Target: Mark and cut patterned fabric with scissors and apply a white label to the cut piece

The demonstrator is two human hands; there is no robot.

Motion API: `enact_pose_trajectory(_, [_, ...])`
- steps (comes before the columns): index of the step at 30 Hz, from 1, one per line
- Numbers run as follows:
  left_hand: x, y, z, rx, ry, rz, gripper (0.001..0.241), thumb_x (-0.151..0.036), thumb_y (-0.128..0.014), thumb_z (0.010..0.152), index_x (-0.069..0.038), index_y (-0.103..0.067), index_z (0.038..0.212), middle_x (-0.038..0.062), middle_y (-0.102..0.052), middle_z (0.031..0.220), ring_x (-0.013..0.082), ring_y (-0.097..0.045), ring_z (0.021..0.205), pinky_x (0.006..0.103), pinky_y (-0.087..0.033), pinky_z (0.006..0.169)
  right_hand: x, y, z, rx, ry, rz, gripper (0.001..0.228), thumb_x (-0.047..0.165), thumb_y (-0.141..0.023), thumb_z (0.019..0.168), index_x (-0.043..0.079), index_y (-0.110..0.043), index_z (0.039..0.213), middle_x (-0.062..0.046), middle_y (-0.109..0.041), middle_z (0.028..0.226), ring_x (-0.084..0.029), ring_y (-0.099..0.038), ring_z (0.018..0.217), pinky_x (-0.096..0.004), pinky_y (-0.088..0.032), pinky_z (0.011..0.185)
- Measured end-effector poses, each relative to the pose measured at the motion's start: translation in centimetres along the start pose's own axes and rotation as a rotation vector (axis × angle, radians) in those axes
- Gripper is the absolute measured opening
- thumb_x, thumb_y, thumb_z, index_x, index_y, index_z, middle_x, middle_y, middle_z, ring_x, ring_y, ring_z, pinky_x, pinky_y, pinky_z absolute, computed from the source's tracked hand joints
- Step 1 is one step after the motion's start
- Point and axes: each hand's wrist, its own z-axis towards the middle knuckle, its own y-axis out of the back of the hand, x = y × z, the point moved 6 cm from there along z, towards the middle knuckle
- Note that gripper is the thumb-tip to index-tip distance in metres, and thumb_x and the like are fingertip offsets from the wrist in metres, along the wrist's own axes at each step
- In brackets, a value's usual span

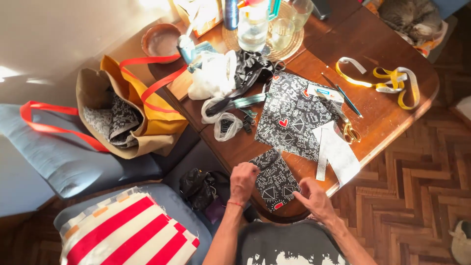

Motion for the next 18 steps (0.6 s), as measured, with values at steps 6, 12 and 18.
enact_pose_trajectory(6, [-8.4,0.2,-2.0,0.154,-0.306,-0.114,0.014,0.001,-0.083,0.102,-0.012,-0.077,0.102,0.006,-0.080,0.112,0.0204,-0.073,0.081,0.0366,-0.061,0.073,7.4,3.6,1.5,0.074,0.482,-0.187,0.070,0.025,-0.096,0.093,0.028,-0.065,0.155,-0.007,-0.058,0.168,-0.029,-0.053,0.156,-0.066,-0.038,0.133])
enact_pose_trajectory(12, [-11.6,-0.9,-2.2,0.103,0.135,-0.505,0.020,-0.005,-0.093,0.100,-0.010,-0.083,0.116,0.004,-0.085,0.112,0.0179,-0.081,0.098,0.0320,-0.067,0.090,6.7,7.0,1.9,0.394,0.209,0.131,0.028,0.024,-0.081,0.106,0.015,-0.088,0.131,-0.003,-0.094,0.123,-0.016,-0.086,0.109,-0.032,-0.065,0.097])
enact_pose_trajectory(18, [-12.6,-4.1,-3.1,-0.084,0.666,-0.750,0.014,-0.009,-0.099,0.094,-0.013,-0.090,0.104,0.000,-0.088,0.099,0.0089,-0.080,0.087,0.0237,-0.068,0.080,-1.4,11.8,4.2,0.536,0.026,0.260,0.021,0.026,-0.085,0.105,0.010,-0.095,0.117,-0.001,-0.087,0.102,-0.012,-0.077,0.088,-0.026,-0.058,0.084])
